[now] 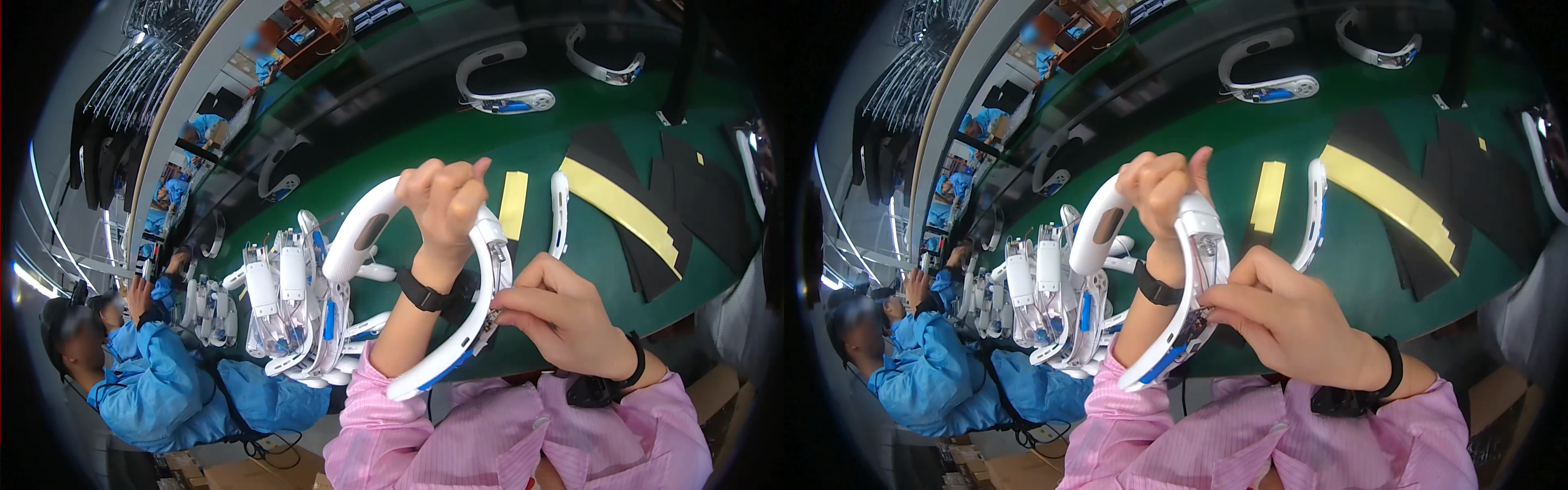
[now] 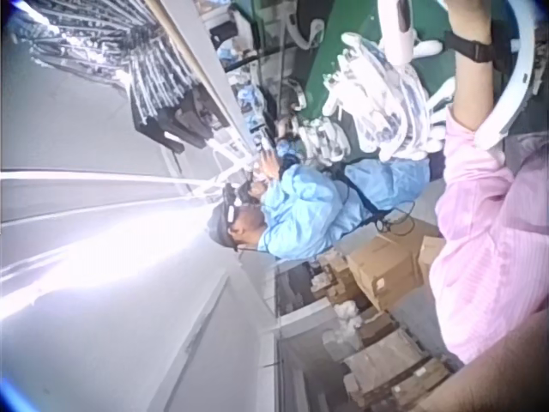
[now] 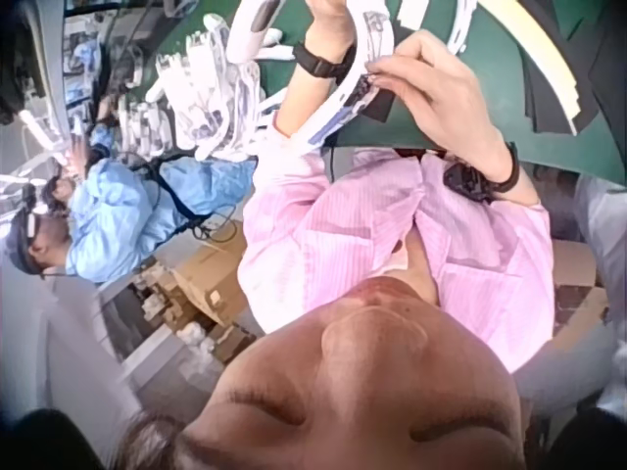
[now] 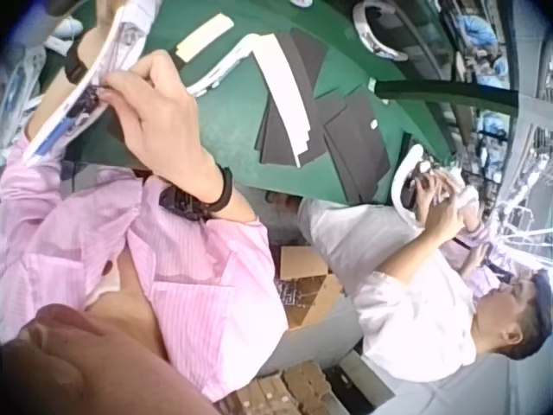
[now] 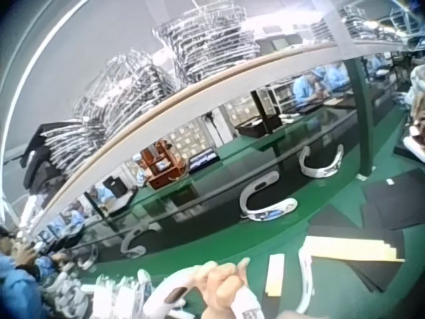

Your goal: Assembling components of wearable electronic devices on a factory production line.

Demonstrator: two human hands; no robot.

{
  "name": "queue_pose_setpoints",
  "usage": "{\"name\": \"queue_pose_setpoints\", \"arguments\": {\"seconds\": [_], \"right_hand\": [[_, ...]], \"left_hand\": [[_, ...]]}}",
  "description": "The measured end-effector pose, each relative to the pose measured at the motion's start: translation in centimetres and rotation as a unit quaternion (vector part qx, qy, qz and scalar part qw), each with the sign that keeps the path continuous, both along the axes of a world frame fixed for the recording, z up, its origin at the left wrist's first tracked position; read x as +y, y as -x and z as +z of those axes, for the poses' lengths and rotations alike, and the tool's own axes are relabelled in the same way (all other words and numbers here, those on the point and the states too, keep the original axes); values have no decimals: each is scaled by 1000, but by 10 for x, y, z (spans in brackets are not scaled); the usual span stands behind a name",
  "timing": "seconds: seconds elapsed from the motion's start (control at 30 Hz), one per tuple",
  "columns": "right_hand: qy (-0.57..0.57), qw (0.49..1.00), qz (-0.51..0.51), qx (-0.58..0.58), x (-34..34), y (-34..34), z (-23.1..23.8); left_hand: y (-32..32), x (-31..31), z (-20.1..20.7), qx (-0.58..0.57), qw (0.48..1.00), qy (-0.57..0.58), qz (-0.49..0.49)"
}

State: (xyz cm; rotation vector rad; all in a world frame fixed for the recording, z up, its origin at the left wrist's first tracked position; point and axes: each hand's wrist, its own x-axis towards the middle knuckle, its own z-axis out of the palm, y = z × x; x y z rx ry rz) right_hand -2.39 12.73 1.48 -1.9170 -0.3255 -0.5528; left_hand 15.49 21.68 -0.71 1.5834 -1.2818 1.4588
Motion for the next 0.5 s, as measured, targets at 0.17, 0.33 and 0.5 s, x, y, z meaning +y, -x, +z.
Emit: {"name": "queue_pose_setpoints", "arguments": {"seconds": [0.17,0.33,0.5], "right_hand": [[-102,974,-180,88,-50,-11,-42],[69,944,-321,22,-97,60,-110],[123,911,-393,23,-86,92,-138]], "left_hand": [[-39,-13,8,220,916,-334,-20],[-191,36,-46,551,711,-437,-8],[-269,15,-71,334,788,-404,323]]}}
